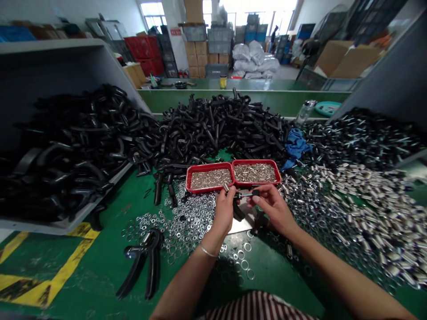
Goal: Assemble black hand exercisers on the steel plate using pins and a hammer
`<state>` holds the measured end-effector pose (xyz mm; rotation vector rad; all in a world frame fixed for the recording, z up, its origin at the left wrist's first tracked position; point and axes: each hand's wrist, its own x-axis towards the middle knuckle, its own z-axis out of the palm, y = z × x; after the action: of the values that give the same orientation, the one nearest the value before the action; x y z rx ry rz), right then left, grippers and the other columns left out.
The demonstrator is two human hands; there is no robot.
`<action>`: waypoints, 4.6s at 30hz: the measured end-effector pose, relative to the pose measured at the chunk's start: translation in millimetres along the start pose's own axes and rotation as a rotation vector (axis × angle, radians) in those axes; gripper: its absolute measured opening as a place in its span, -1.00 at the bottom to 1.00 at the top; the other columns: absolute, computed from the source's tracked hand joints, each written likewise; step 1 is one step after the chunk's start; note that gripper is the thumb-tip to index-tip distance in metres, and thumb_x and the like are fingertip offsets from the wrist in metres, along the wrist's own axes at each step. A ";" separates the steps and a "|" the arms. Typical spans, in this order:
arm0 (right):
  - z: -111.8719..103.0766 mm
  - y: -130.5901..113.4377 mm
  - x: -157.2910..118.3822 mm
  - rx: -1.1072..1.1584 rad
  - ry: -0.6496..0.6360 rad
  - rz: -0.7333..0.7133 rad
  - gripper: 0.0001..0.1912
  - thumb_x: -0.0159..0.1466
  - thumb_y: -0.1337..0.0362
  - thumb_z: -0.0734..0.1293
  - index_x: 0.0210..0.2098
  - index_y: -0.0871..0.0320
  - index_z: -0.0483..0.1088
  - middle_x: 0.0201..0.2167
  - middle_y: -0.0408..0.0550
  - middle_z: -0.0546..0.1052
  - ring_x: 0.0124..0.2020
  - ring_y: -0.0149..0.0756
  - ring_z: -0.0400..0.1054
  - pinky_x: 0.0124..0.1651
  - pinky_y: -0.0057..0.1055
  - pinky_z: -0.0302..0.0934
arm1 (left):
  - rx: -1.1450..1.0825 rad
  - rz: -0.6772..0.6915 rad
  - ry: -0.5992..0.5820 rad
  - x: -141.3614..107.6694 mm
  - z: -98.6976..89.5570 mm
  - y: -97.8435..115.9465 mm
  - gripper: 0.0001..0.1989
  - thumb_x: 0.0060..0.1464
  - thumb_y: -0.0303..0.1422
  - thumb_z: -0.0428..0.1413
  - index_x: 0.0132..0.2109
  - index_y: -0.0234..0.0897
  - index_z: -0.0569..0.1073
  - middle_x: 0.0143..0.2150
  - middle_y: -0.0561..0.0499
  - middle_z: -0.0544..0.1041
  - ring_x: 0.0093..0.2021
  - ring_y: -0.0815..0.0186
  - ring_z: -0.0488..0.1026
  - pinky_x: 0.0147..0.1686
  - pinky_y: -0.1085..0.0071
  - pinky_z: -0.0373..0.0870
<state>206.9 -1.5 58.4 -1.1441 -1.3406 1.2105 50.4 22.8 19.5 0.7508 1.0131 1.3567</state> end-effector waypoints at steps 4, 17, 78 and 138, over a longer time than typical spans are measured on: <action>-5.7 1.7 -1.2 -0.328 -0.098 -0.029 -0.78 0.33 0.11 0.35 -0.15 0.09 0.30 -0.35 -0.14 0.44 -0.34 -0.28 0.40 -0.25 -0.30 0.34 | 0.131 0.009 -0.020 -2.8 -2.5 4.5 -0.62 0.18 -0.03 0.13 -0.12 -0.27 0.46 -0.26 0.00 0.51 -0.33 0.35 0.44 -0.30 0.45 0.39; -6.7 5.8 0.5 -0.619 -0.120 -0.257 -0.81 0.38 0.13 0.28 -0.12 0.10 0.29 -0.32 -0.06 0.48 -0.33 -0.25 0.39 -0.23 -0.30 0.32 | 0.385 0.107 -0.128 -15.1 3.7 21.1 -0.72 0.28 -0.12 0.06 -0.11 -0.25 0.43 -0.27 0.03 0.50 -0.27 0.31 0.44 -0.23 0.43 0.35; -6.7 13.4 -19.3 -0.677 -0.513 0.126 -0.52 0.47 -0.04 0.07 -0.34 0.11 0.41 -0.60 -0.10 0.48 -0.49 -0.24 0.39 -0.29 -0.33 0.22 | 1.248 0.418 -0.425 -4.2 -11.0 2.5 -0.82 0.32 -0.28 -0.02 -0.20 -0.25 0.41 -0.18 -0.12 0.44 -0.10 0.12 0.41 -0.01 0.22 0.30; -49.5 -3.6 -21.4 -1.030 -0.367 -0.022 -0.67 0.45 0.04 0.07 -0.20 0.13 0.30 -0.34 0.05 0.53 -0.39 -0.19 0.41 -0.33 -0.34 0.16 | 1.401 0.442 -0.442 -23.9 -36.7 11.1 -0.09 0.01 -0.23 0.32 0.38 -0.30 0.05 0.27 -0.31 0.32 0.24 -0.12 0.31 0.22 -0.11 0.28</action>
<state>258.1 -18.4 62.8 -1.6176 -2.3822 0.6887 14.2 -4.1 18.0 2.2914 1.4023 0.5589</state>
